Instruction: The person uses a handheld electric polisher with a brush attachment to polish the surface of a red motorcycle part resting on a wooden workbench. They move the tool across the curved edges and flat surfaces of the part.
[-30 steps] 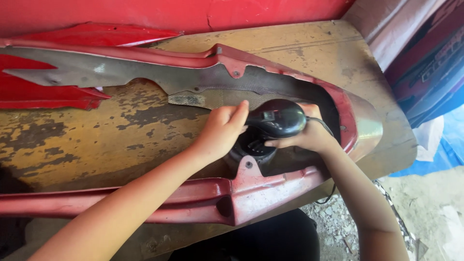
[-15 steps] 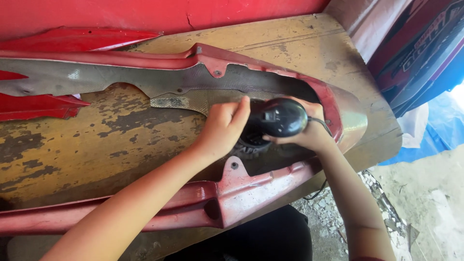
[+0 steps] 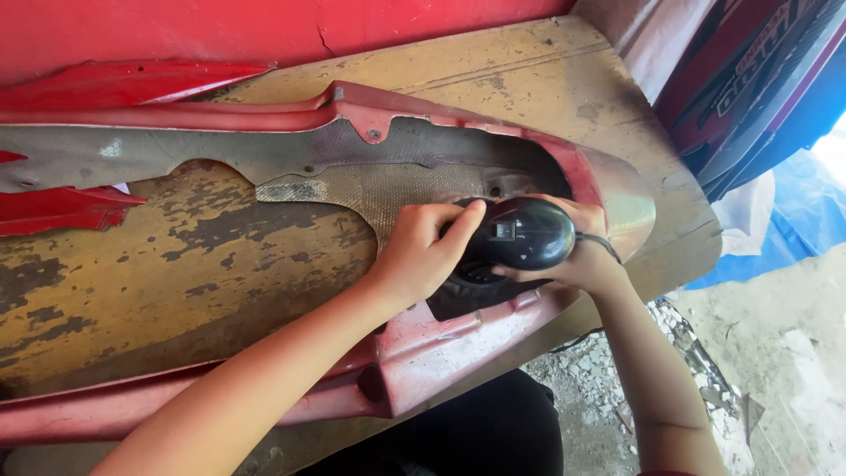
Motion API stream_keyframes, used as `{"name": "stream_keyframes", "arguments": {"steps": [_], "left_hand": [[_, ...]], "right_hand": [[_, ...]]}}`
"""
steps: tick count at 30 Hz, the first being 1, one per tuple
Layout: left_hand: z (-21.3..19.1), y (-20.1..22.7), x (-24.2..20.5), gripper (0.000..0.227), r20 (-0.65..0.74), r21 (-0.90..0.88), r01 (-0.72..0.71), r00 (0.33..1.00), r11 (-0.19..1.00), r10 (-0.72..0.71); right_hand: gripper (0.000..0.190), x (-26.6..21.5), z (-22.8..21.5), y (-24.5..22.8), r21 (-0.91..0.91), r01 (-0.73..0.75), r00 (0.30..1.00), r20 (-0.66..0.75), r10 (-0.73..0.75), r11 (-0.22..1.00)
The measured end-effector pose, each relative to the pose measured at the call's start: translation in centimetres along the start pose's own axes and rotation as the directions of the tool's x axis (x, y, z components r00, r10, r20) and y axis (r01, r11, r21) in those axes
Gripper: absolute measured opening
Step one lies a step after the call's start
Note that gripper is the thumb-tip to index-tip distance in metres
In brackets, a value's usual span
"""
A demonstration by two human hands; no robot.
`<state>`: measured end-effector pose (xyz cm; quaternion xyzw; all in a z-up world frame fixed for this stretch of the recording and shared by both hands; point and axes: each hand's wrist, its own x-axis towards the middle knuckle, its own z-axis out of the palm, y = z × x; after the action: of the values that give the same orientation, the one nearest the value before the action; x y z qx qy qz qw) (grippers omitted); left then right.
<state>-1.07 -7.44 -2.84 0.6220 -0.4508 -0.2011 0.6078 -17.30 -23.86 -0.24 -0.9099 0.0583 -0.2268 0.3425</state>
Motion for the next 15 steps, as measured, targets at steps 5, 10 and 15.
{"name": "stream_keyframes", "arguments": {"steps": [5,10,15], "left_hand": [[-0.3,-2.0,1.4,0.051,-0.09,0.03,0.062,0.994,0.998,-0.059],[0.6,-2.2,0.1,0.053,-0.106,0.02,0.106,0.989,0.994,-0.103],[1.8,-1.2,-0.2,0.051,-0.01,-0.045,0.047,0.999,0.998,-0.048]], "right_hand": [[0.063,1.4,1.0,1.5,0.05,-0.054,0.999,-0.001,0.054,0.997],[0.068,0.4,0.3,0.6,-0.074,0.007,1.0,0.02,-0.005,0.997],[0.074,-1.8,-0.5,1.8,-0.098,-0.002,1.0,-0.005,0.001,0.995]]}}
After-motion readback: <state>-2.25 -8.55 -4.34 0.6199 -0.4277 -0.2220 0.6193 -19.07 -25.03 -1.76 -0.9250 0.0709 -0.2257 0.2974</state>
